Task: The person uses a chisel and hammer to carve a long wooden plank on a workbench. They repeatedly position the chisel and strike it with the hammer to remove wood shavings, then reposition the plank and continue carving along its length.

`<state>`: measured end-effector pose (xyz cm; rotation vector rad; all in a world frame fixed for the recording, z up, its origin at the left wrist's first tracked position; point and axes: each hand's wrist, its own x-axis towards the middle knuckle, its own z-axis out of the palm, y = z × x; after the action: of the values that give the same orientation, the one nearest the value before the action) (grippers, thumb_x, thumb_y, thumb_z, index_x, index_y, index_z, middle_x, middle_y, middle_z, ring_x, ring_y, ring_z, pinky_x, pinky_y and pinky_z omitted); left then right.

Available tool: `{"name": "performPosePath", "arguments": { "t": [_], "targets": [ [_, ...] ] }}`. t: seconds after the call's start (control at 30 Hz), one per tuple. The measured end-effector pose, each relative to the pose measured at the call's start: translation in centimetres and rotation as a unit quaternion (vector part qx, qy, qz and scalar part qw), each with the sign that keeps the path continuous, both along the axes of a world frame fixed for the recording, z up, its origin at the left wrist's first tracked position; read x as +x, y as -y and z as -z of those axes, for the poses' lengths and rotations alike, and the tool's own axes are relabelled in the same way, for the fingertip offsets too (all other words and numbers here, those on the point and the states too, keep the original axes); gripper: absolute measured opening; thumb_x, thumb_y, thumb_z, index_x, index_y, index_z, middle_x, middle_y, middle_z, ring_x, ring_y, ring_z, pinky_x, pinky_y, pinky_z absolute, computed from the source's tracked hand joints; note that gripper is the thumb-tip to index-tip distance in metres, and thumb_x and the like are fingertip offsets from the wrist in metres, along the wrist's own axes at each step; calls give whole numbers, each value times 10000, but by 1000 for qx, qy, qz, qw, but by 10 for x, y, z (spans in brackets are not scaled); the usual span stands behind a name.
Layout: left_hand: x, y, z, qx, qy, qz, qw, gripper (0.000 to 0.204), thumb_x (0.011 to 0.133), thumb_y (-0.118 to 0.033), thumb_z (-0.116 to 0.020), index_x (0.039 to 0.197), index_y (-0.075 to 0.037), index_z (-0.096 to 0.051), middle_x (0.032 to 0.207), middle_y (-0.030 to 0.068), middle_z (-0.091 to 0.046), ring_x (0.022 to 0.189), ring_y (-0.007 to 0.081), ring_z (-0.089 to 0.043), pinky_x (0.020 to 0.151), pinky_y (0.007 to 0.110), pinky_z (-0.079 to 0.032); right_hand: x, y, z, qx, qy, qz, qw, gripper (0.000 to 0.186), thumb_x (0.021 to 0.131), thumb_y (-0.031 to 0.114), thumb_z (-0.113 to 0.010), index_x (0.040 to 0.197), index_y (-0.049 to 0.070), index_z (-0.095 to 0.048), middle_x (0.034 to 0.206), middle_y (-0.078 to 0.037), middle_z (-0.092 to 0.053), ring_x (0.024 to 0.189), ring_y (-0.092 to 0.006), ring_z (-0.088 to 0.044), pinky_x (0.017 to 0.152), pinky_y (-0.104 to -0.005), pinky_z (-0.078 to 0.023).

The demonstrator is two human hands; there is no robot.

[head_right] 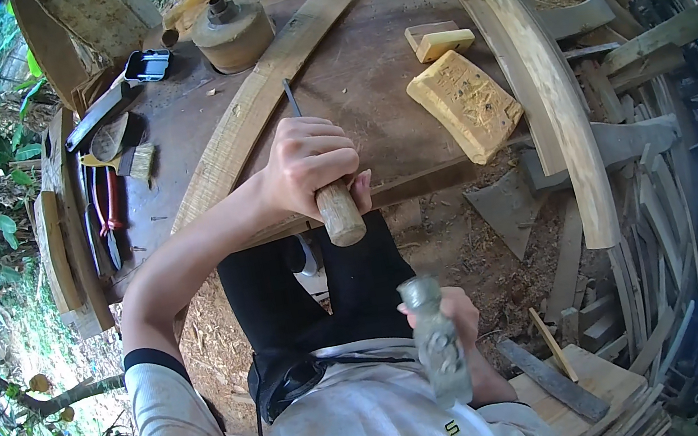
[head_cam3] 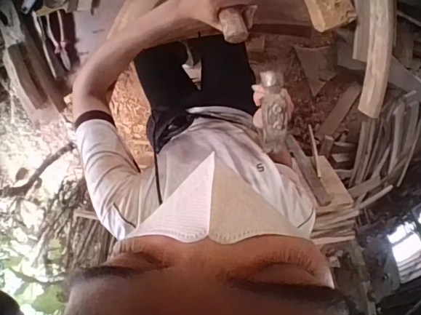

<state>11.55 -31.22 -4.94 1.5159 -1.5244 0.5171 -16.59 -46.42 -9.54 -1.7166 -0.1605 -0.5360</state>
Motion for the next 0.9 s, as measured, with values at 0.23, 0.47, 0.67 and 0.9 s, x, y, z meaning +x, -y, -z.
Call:
{"name": "performPosePath", "arguments": {
  "t": [0.23, 0.47, 0.67, 0.9],
  "targets": [
    [-2, -1, 4, -37, 12, -5, 999, 255, 665, -164, -786, 653, -119, -535, 591, 31, -523, 507, 242, -549, 477, 372, -438, 3, -2, 4, 40, 60, -76, 995, 197, 915, 127, -702, 837, 12, -563, 671, -85, -647, 526, -237, -635, 461, -367, -487],
    [0, -2, 8, -6, 13, 8, 1000, 327, 619, -285, -854, 665, -132, -569, 625, 16, -577, 557, 237, -602, 507, 372, -467, 8, -11, 12, -19, 127, -4, 992, 271, 956, 184, -683, 784, 37, -534, 656, -77, -635, 527, -232, -641, 464, -354, -495],
    [2, -2, 10, 18, 5, 19, 1000, 332, 605, -322, -840, 662, -138, -569, 638, 16, -586, 592, 244, -625, 534, 382, -484, 0, -4, 19, -87, -40, -7, 995, 319, 825, 259, -790, 972, -6, -691, 807, -97, -696, 646, -270, -691, 566, -368, -518],
    [5, 0, 11, 22, -4, 24, 999, 313, 605, -327, -819, 657, -148, -567, 649, 16, -585, 615, 251, -635, 545, 388, -491, -11, -3, 42, -16, -64, -7, 998, 340, 848, 322, -784, 892, 17, -640, 726, -78, -651, 553, -234, -624, 499, -334, -458]
  ]
}}
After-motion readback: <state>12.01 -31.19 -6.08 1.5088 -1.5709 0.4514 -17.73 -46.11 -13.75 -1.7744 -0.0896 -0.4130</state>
